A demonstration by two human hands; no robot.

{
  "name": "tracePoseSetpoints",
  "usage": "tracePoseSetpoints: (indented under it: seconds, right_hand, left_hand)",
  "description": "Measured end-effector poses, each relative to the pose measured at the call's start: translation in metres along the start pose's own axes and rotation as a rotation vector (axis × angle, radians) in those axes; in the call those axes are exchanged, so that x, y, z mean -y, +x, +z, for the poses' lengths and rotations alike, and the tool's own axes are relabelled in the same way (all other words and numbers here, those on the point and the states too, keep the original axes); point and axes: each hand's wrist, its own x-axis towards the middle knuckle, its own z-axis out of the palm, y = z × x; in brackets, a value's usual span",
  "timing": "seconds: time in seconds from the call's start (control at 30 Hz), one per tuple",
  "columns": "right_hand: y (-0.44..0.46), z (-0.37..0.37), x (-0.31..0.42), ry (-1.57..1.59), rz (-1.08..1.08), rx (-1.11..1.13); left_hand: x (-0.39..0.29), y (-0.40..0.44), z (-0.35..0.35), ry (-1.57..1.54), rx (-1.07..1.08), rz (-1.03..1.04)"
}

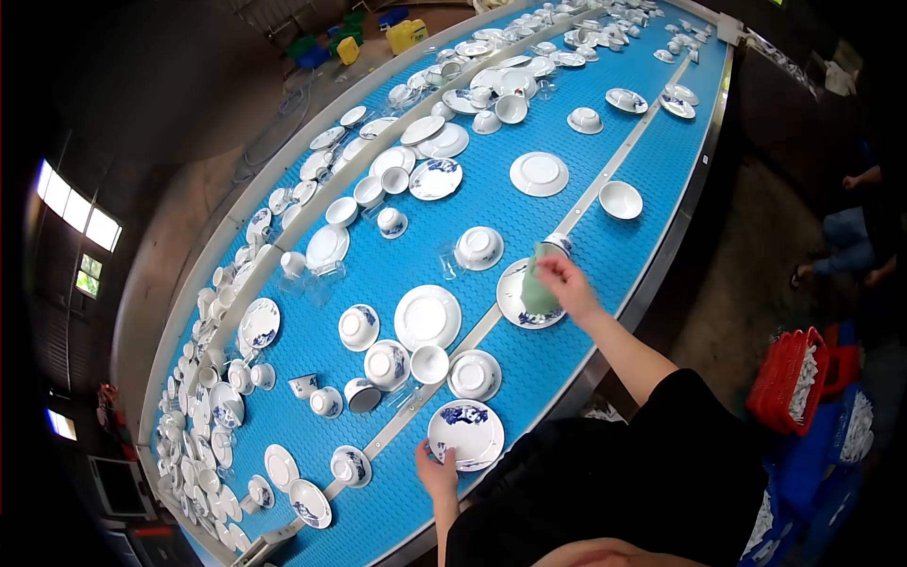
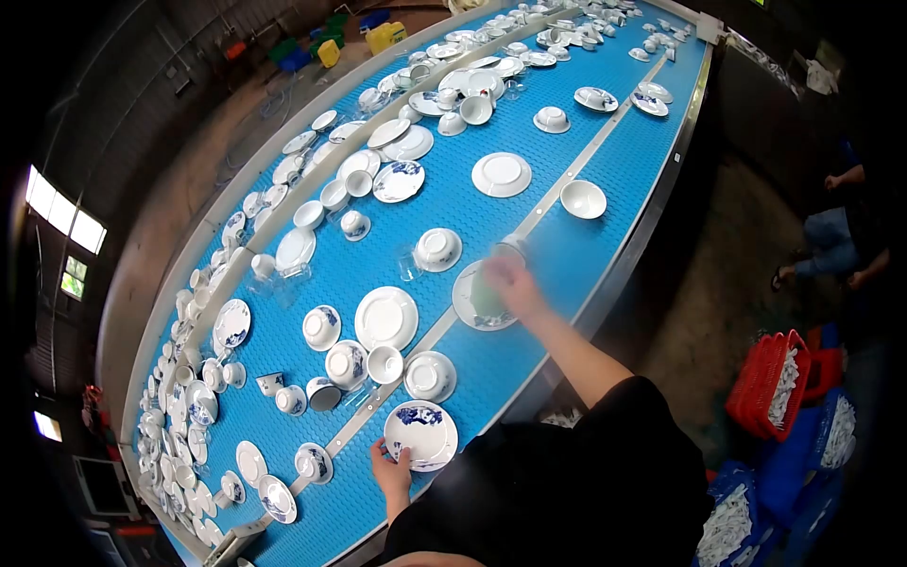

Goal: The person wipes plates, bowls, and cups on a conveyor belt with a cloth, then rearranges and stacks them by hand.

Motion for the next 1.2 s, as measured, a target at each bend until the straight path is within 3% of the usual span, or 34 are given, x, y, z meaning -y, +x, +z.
tracePoseSetpoints:
  seconds: [0.07,0.1,0.17,0.63,0.7,0.77,0.83,1.07,1.17,1.2]
  right_hand:
    - [0.002,-0.015,-0.012,-0.730,-0.223,0.310]
    - [-0.004,-0.016,-0.019,-0.728,-0.222,0.306]
    - [-0.021,-0.013,-0.025,-1.165,-0.327,0.455]
    - [0.050,-0.100,-0.002,-1.164,-0.227,0.556]
    - [0.067,-0.126,-0.008,-1.084,-0.204,0.528]
    - [0.080,-0.151,-0.013,-1.093,-0.195,0.484]
    - [0.093,-0.176,-0.018,-1.104,-0.184,0.435]
    - [0.128,-0.251,-0.021,-1.124,-0.230,0.159]
    - [0.137,-0.267,-0.004,-1.118,-0.046,0.345]
    - [0.139,-0.273,-0.019,-1.028,-0.126,0.339]
  left_hand:
    - [-0.011,0.002,0.014,0.031,-0.001,0.026]
    - [-0.016,0.003,0.020,0.060,-0.001,0.049]
    - [-0.032,-0.005,0.022,0.065,0.006,0.037]
    - [-0.141,-0.025,0.102,0.181,0.080,-0.001]
    - [-0.147,-0.016,0.131,0.312,0.098,0.133]
    - [-0.173,-0.011,0.155,0.292,0.166,0.077]
    - [-0.185,0.000,0.178,0.429,0.150,0.299]
    - [-0.250,0.074,0.237,0.285,-0.200,0.593]
    - [-0.283,0.093,0.257,0.444,-0.267,0.638]
    - [-0.293,0.099,0.270,0.470,-0.256,0.601]
